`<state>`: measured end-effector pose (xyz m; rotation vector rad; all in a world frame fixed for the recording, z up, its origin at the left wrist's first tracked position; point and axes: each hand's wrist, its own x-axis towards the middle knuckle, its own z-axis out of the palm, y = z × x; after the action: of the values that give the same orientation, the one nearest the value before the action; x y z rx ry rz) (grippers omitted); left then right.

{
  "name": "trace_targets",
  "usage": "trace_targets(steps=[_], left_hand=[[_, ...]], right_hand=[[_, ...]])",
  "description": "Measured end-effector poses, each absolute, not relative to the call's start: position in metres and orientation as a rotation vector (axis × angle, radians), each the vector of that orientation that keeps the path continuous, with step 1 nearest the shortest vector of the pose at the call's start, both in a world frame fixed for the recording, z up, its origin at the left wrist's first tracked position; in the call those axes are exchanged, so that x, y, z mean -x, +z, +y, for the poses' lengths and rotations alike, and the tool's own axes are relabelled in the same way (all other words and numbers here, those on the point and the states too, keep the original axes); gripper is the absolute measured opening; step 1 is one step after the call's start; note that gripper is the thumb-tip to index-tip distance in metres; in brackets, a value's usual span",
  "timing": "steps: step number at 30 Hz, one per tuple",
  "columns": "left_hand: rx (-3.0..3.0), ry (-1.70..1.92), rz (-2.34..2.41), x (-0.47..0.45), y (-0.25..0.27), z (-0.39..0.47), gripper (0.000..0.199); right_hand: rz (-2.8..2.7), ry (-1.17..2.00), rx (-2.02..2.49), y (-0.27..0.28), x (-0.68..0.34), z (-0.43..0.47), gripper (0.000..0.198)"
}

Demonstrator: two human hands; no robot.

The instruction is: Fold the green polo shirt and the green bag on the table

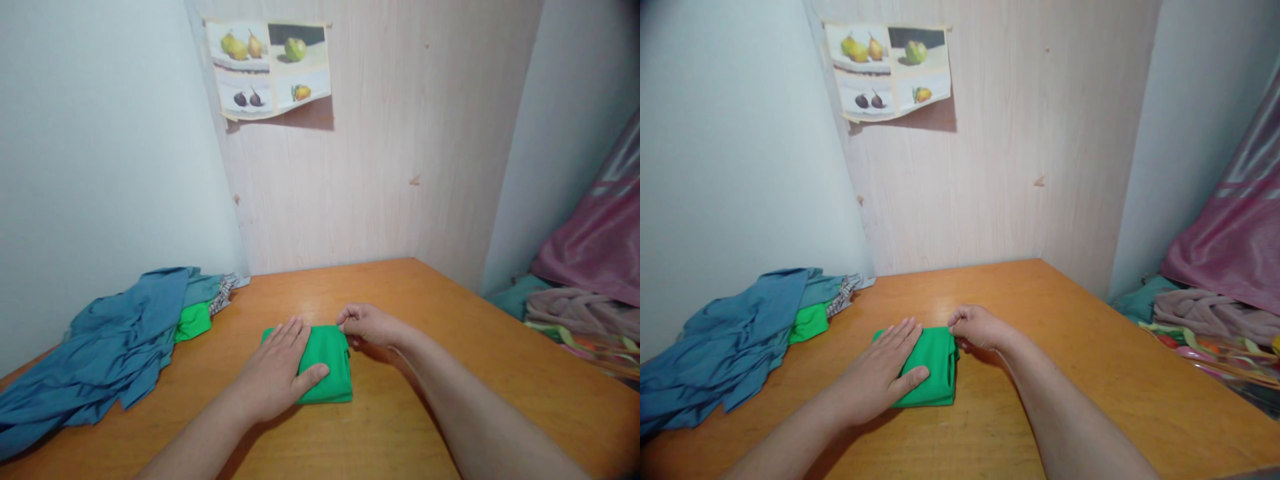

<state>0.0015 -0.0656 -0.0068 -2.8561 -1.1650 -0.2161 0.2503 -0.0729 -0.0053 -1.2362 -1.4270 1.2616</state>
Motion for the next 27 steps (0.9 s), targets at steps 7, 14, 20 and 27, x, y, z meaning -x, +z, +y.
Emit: trace_targets(steps=[7,14,20,27], left_hand=[[2.88,-0.213,-1.162,-0.002,-0.004,-0.067,0.083],[2.879,-0.219,-1.171,-0.003,-0.004,-0.068,0.084],[2.88,-0.181,-1.189,-0.005,-0.001,-0.069,0.086],[2.886,-0.222,-1.182,-0.002,-0.005,-0.066,0.087]], right_hand=[[-1.405,1.346,1.239,-0.008,-0.259,-0.074,0.027],[-1.4,1.291,1.12,-0.022,-0.255,-0.064,0.036],[-1.6,0.904,1.264,-0.036,-0.25,-0.056,0.023],[-2.016,0.254,1.33,-0.011,-0.26,-0.067,0.02]])
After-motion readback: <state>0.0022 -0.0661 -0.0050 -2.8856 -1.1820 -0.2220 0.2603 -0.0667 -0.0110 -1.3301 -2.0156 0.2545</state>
